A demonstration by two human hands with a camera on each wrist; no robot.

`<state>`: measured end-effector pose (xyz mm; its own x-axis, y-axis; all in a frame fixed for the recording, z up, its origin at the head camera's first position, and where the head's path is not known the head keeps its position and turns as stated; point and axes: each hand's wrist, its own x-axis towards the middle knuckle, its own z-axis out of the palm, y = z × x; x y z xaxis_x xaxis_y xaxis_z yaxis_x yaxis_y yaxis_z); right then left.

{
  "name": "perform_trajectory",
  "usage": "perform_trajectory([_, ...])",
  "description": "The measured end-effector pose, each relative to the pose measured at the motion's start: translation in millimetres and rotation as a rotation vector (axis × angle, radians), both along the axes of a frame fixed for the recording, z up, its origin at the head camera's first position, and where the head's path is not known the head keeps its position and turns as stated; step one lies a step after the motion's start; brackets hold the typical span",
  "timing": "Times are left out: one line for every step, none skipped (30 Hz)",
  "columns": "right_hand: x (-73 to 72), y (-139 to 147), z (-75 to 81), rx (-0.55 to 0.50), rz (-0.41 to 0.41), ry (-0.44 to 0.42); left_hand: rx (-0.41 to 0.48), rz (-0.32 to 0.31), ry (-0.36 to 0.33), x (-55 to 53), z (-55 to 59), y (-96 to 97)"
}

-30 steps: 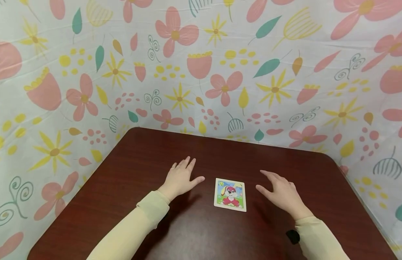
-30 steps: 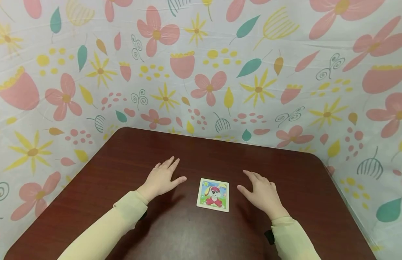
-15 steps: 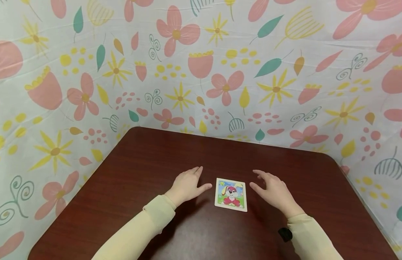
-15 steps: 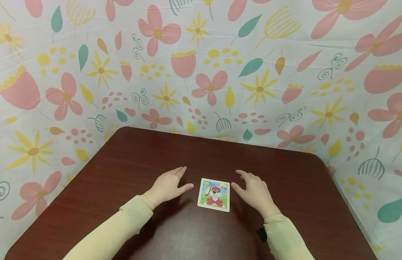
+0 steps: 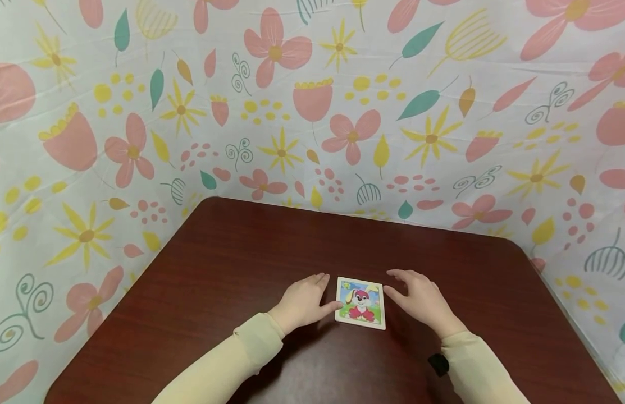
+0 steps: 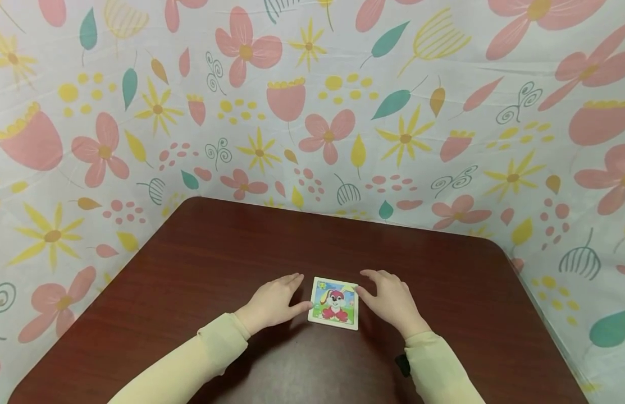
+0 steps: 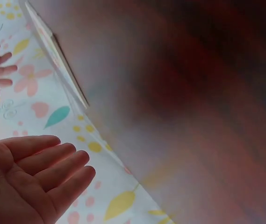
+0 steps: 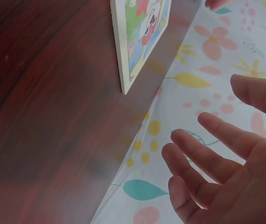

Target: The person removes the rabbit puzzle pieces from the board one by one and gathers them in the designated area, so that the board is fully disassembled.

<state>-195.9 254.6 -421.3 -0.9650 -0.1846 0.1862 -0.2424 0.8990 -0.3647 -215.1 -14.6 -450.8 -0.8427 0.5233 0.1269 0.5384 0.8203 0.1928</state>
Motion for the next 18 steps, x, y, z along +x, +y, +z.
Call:
perform_trajectory([-0.5,-0.9,0.1,-0.001,0.002,0.002,-0.007,-0.003,0.0,0.6,-1.1,1.4])
perform_trajectory([-1.2,-1.8,0.0,0.0,0.004,0.004,-0.011,-0.006,0.0,1.1,-1.7,2.7])
perform_trajectory([-1.9,-2.6,-0.3,0.0,0.005,0.006,-0.014,-0.01,0.002,1.6,-2.2,4.1])
perform_trajectory([-2.6,-3.6,-0.6,0.001,0.008,0.007,-0.018,-0.011,-0.001,2.1,-2.3,5.2])
perform_trajectory([-3.3,-4.7,-1.0,0.002,0.011,0.009,-0.023,-0.014,-0.001,2.7,-2.3,6.4])
perform_trajectory([-3.8,-5.7,-1.4,0.004,0.013,0.011,-0.031,-0.018,0.0,3.1,-2.3,7.8])
perform_trajectory([-4.4,-6.6,-2.0,0.008,0.017,0.012,-0.034,-0.021,0.003,3.7,-2.2,9.1])
perform_trajectory([-5.1,-7.3,-2.8,0.011,0.018,0.012,-0.039,-0.027,0.004,4.2,-2.0,10.7])
perform_trajectory([-5.7,-8.1,-3.6,0.012,0.021,0.011,-0.046,-0.033,0.009,4.8,-2.0,12.2])
perform_trajectory([-6.0,-9.0,-4.3,0.012,0.023,0.009,-0.055,-0.04,0.01,5.4,-2.3,13.7])
perform_trajectory([-6.3,-10.0,-5.0,0.011,0.026,0.007,-0.062,-0.048,0.014,6.1,-2.6,15.4])
perform_trajectory([-6.5,-11.0,-5.7,0.009,0.029,0.004,-0.07,-0.058,0.016,6.9,-2.9,16.9])
perform_trajectory([-6.8,-12.0,-6.3,0.006,0.034,-0.002,-0.076,-0.069,0.019,7.7,-3.2,18.3])
perform_trajectory([-7.1,-13.1,-6.9,0.0,0.036,-0.008,-0.086,-0.082,0.023,8.4,-3.5,19.9])
perform_trajectory([-7.2,-14.3,-7.5,-0.004,0.04,-0.014,-0.092,-0.093,0.026,9.1,-3.6,21.5])
perform_trajectory([-7.4,-15.6,-8.1,-0.008,0.04,-0.021,-0.099,-0.104,0.031,10.1,-3.9,23.2])
perform_trajectory([-8.0,-16.7,-9.1,-0.011,0.041,-0.03,-0.104,-0.114,0.04,11.2,-3.7,24.8])
perform_trajectory([-8.3,-17.8,-9.8,-0.014,0.041,-0.039,-0.112,-0.123,0.048,12.1,-3.6,26.2])
